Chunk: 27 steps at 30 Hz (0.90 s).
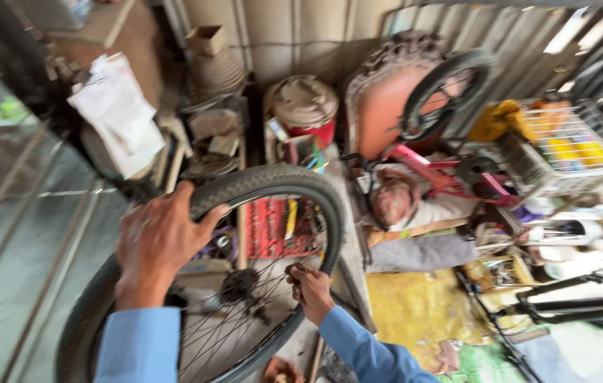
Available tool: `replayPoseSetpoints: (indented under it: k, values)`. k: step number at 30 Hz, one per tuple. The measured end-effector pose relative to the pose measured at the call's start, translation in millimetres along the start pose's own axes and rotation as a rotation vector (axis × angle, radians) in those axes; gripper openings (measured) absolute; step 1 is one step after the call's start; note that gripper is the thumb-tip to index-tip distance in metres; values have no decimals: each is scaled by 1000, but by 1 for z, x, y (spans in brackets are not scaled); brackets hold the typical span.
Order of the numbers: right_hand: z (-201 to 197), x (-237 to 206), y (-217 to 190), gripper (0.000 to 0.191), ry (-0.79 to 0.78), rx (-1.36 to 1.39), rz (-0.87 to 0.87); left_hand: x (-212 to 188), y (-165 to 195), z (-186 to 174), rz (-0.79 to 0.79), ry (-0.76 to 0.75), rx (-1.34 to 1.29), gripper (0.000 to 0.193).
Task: The person holds a bicycle wheel on a workbench and uses a spoke wrench to tighten individual spokes. They rotate the wheel and adjust multiple spokes around the rim to true the wheel.
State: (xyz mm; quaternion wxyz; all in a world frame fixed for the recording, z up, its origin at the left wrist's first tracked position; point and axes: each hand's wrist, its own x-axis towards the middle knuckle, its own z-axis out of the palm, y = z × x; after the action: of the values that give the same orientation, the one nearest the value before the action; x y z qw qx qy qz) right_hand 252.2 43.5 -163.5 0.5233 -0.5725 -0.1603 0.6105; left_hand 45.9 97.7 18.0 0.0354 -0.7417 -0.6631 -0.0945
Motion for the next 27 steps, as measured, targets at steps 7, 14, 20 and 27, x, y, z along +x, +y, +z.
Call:
replayPoseSetpoints:
  k: [7, 14, 20, 27]
  values:
    - [-10, 38, -66, 9, 107, 167, -15, -2, 4, 4, -27, -83, 7, 58]
    - [3, 3, -33, 10, 118, 8, -28, 4, 1, 3, -100, -209, -12, 62]
    - [6, -9, -17, 13, 9, 19, 3, 1, -1, 4, -54, -75, 47, 62]
    - [-3, 7, -34, 16, 141, 67, 66, -1, -9, 14, -34, -54, 20, 65]
